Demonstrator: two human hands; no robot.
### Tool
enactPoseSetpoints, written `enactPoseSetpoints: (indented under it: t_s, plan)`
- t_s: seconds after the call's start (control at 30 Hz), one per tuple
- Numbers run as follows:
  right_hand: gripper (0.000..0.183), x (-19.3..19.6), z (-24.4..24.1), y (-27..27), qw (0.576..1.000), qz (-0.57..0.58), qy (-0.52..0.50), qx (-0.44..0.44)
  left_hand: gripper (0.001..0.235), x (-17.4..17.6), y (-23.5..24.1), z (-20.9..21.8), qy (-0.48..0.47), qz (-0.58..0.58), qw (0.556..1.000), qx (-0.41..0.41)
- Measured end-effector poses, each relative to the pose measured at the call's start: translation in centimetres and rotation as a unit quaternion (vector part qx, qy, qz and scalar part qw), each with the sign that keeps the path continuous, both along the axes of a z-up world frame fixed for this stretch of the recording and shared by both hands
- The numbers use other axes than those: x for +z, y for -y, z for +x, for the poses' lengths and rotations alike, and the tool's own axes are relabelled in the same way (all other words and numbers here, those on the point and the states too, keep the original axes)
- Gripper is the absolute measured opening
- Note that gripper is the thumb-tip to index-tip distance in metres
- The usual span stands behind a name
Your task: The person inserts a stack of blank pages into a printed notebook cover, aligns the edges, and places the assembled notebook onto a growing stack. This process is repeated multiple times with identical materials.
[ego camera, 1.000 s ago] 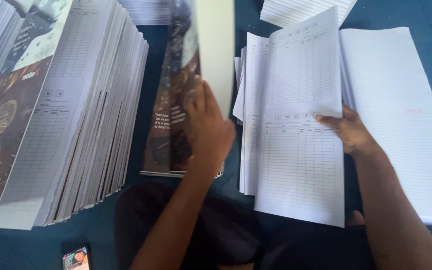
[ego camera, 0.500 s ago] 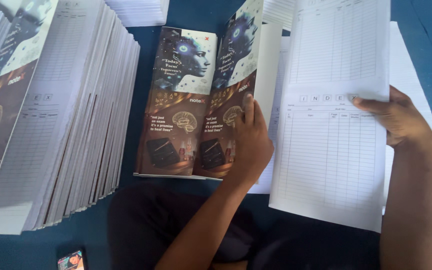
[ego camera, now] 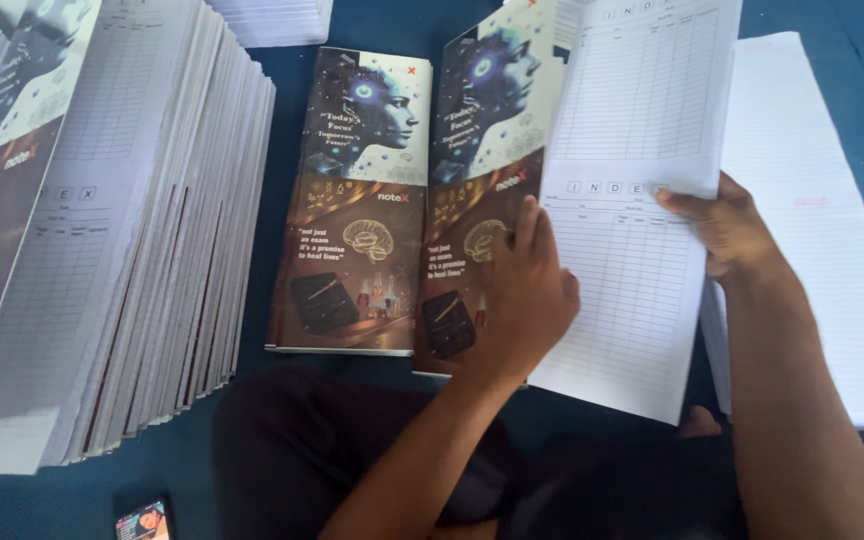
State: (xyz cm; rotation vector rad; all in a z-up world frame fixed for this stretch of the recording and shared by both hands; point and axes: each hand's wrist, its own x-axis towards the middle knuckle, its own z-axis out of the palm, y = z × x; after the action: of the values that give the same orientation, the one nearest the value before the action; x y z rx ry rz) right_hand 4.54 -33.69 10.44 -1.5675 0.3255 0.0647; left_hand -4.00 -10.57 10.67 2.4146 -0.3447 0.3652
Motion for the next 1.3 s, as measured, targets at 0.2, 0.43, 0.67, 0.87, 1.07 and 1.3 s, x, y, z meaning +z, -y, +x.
enactPoseSetpoints:
  t_s: [0.2, 0.43, 0.67, 0.87, 1.07, 1.3]
  plan:
    - [0.056, -3.0, 1.7, -2.0, 0.996, 0.081, 0.024, 0.025, 0.077, -0.2, 0.5, -1.2, -0.047, 0.047, 0.998, -0.02]
    - [0.053, -6.8, 3.4, -2.6, 0.995, 0.08, 0.001, 0.056, 0.083, -0.7, 0.8, -1.5, -0.057, 0.048, 0.996, -0.046]
    - [0.049, -10.5, 4.7, -2.5, 0.994, 0.101, -0.024, 0.036, 0.084, 0.9, 0.8, -1.5, -0.145, 0.002, 0.983, -0.109]
    - [0.048, -12.0, 4.8, -2.2, 0.989, 0.141, -0.012, 0.054, 0.086, 1.5, 0.3, -0.5, -0.209, 0.0, 0.962, -0.173]
    - [0.047, -11.1, 4.3, -2.0, 0.989, 0.135, -0.04, 0.039, 0.063, -2.6, -2.4, 2.5, -0.221, -0.194, 0.951, -0.094]
    - [0.052, -9.8, 4.0, -1.7, 0.985, 0.162, -0.028, 0.053, 0.049, -9.6, -8.3, 7.0, -0.11, -0.281, 0.95, 0.085]
